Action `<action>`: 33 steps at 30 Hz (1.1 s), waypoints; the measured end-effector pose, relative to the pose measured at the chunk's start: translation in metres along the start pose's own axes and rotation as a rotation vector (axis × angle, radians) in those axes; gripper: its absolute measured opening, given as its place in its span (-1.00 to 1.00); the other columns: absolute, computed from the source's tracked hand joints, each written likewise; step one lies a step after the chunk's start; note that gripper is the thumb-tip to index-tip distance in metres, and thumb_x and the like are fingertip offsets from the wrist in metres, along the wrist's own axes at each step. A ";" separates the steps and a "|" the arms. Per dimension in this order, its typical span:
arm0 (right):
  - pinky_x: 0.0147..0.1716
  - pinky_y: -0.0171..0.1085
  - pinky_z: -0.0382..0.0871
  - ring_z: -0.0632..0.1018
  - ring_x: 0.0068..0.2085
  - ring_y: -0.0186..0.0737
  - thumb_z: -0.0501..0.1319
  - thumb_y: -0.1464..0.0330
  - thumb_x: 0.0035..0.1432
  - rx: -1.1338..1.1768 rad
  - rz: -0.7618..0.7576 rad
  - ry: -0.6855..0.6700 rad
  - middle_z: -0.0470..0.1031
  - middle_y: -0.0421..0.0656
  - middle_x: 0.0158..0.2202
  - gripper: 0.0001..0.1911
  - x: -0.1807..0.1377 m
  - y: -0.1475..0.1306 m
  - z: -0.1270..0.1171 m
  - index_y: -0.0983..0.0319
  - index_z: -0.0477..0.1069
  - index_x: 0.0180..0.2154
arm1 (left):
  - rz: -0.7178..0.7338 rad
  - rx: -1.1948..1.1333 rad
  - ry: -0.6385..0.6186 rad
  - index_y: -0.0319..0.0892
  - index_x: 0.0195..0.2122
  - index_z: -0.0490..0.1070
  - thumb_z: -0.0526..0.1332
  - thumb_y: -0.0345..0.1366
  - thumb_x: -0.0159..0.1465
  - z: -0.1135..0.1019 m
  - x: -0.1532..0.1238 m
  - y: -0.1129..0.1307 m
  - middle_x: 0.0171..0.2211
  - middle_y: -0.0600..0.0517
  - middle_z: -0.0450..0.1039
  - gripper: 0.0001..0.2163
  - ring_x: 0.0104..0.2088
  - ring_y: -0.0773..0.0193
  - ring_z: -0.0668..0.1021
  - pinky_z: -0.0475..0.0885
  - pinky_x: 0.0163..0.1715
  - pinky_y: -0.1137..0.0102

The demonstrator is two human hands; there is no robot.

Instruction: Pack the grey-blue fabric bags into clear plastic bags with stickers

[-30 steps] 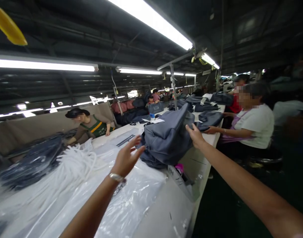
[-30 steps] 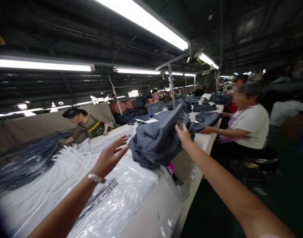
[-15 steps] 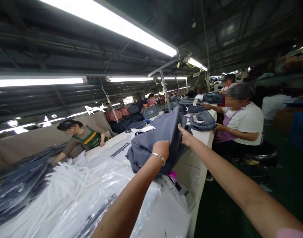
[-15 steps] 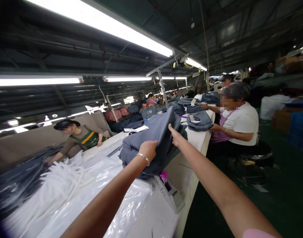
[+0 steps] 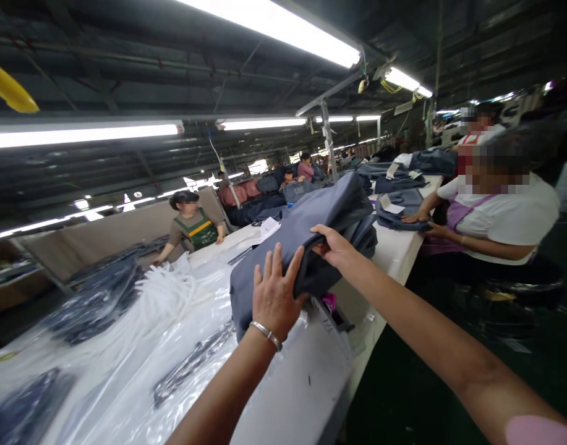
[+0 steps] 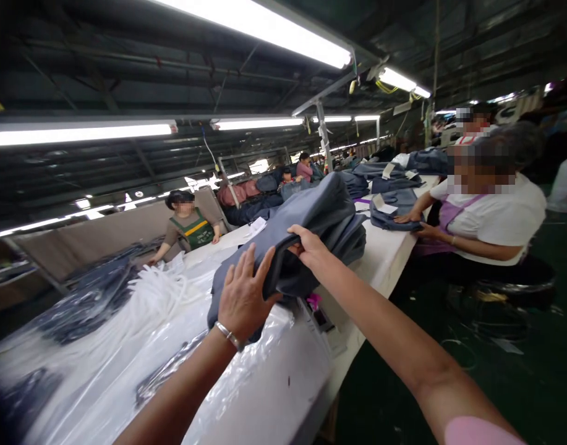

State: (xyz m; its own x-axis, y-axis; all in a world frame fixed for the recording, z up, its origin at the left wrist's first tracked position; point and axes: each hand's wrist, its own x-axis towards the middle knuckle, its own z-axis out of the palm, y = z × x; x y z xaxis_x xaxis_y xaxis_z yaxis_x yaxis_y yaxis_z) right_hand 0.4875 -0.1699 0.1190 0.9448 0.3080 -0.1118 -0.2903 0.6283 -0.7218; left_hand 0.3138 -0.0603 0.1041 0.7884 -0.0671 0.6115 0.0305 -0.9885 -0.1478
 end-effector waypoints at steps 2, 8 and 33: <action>-0.53 -0.44 0.49 0.46 -0.58 -0.40 0.28 0.55 -0.06 0.046 0.016 -0.059 0.43 -0.31 -0.62 -0.84 -0.032 0.017 0.023 0.25 0.32 -0.49 | -0.058 0.061 0.053 0.09 0.37 -0.12 0.31 -0.29 0.14 -0.018 -0.014 -0.010 0.39 -0.16 -0.08 -0.16 0.30 -0.14 0.22 0.26 0.18 -0.04; -0.43 -0.43 0.52 0.55 -0.42 -0.36 0.33 0.59 -0.16 0.231 0.115 -0.213 0.56 -0.28 -0.43 -0.75 -0.138 0.078 0.065 0.26 0.44 -0.36 | -0.097 0.120 0.031 -0.06 0.39 -0.16 0.15 -0.50 0.17 -0.089 -0.105 -0.054 0.29 -0.01 0.23 -0.21 0.18 0.12 0.42 0.41 0.10 0.29; -0.13 -0.27 0.41 0.58 -0.18 -0.15 0.15 0.22 0.26 -1.126 -0.083 -1.257 0.61 -0.14 -0.20 -0.74 -0.227 0.214 -0.024 0.14 0.56 -0.15 | 0.009 0.127 -0.014 0.01 0.10 0.43 -0.04 -0.28 0.40 0.011 -0.442 0.013 0.07 0.11 0.50 -0.65 0.10 0.31 0.49 0.11 0.30 0.33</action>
State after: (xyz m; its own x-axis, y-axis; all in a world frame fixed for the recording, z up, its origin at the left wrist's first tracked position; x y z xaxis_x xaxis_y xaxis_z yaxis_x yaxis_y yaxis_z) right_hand 0.2145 -0.1227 -0.0261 0.0924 0.9882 0.1225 0.5193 0.0572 -0.8527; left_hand -0.0280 -0.0422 -0.1765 0.7976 -0.0728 0.5988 0.1007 -0.9627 -0.2511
